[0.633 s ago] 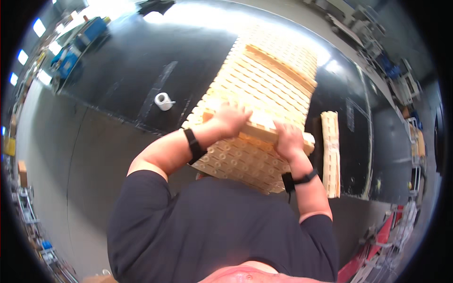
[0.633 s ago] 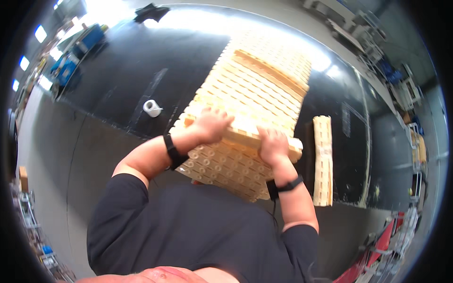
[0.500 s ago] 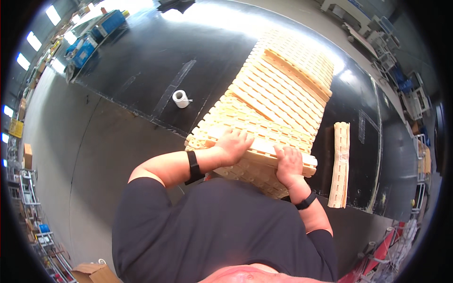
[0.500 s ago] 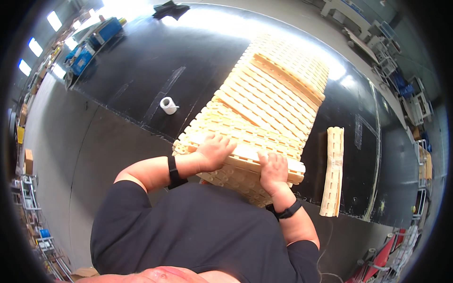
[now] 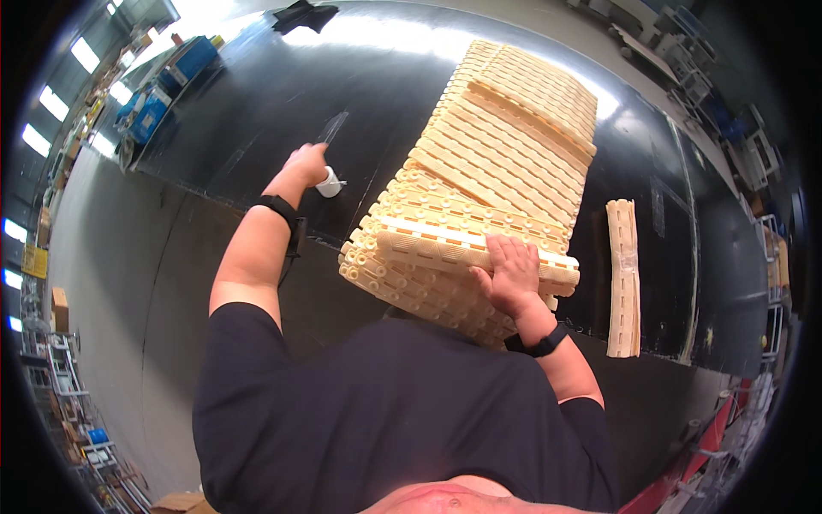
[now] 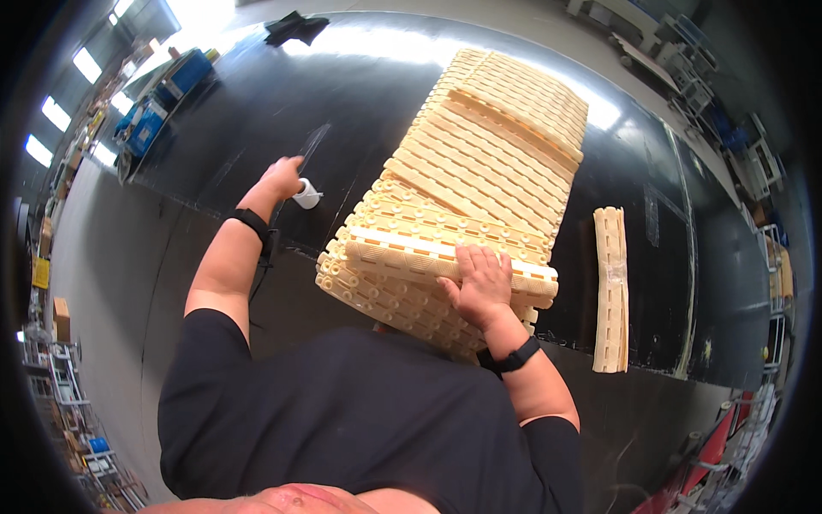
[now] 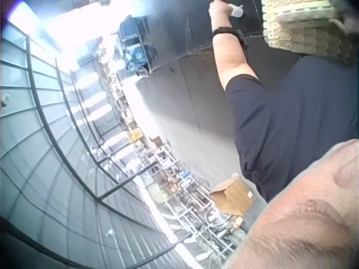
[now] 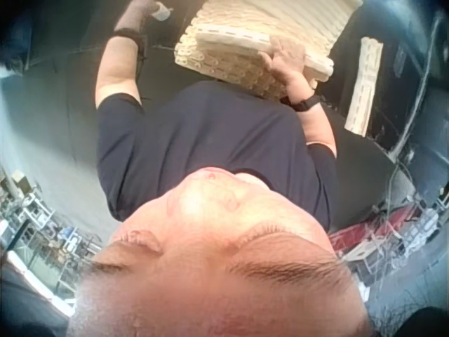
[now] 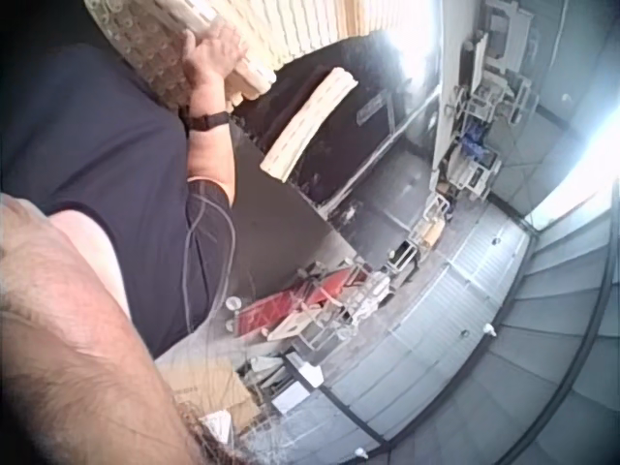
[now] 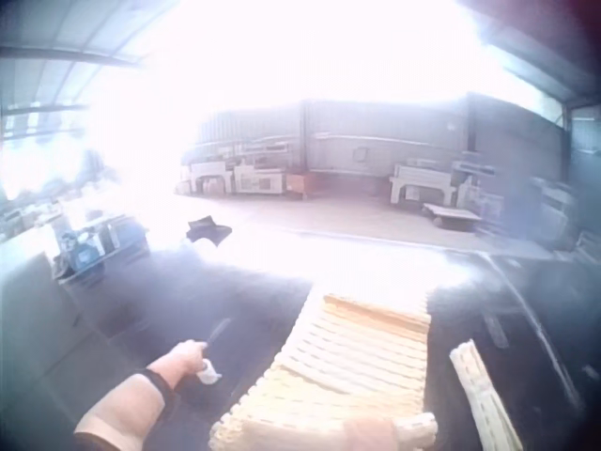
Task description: Organizing and checking foam products on a work table in a factory environment.
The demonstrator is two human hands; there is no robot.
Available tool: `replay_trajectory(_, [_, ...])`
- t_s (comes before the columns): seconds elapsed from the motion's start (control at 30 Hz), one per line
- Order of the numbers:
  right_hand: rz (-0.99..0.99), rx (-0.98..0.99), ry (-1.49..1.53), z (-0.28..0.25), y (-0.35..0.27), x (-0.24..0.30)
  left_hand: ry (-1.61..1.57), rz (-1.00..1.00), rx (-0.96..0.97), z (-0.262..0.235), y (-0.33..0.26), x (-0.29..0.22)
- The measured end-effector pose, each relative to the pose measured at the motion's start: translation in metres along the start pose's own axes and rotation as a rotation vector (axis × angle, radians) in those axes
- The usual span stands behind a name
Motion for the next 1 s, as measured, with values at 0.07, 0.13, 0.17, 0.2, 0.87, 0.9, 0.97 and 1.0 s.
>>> replay_trajectory(0.07, [-0.007, -0.045, -0.007, -0.007, 0.004, -0.003, -0.064, -0.061, 0.372, 0.054, 0.019, 0.027])
replay_trajectory(0.13, [0.009, -0.010, 0.073, -0.006, 0.010, -0.010, -0.513, -0.230, 0.395, 0.084, 0.022, 0.047])
replay_trajectory(0.17, [-0.001, -0.049, 0.020, -0.011, 0.012, -0.010, -0.562, -0.297, 0.417, 0.094, 0.023, 0.051])
replay_trajectory(0.2, [0.014, -0.082, 0.020, -0.016, 0.013, -0.014, -0.582, -0.336, 0.406, 0.097, 0.024, 0.050])
replay_trajectory(0.87, [0.281, -0.583, 0.821, -0.031, -0.003, -0.072, -0.691, 0.523, 1.181, 0.083, -0.071, -0.333])
replay_trajectory(0.9, [0.234, -0.615, 0.821, -0.035, -0.004, -0.068, -0.778, 0.458, 1.253, 0.090, -0.068, -0.328])
replay_trajectory(0.97, [0.053, -0.682, 0.635, -0.051, -0.006, -0.049, -0.752, 0.425, 1.175, 0.104, -0.046, -0.318])
replay_trajectory(1.0, [0.056, -0.681, 0.637, -0.052, -0.005, -0.048, -0.777, 0.440, 1.145, 0.109, -0.035, -0.318])
Point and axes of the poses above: each hand's wrist, its own y-axis towards the middle knuckle, its own z-axis out of the palm, x = y × z, the point moved 10 cm from there along y, towards the middle knuckle, and after that the axes turned 4 degrees about x, right-handed, at the moved point
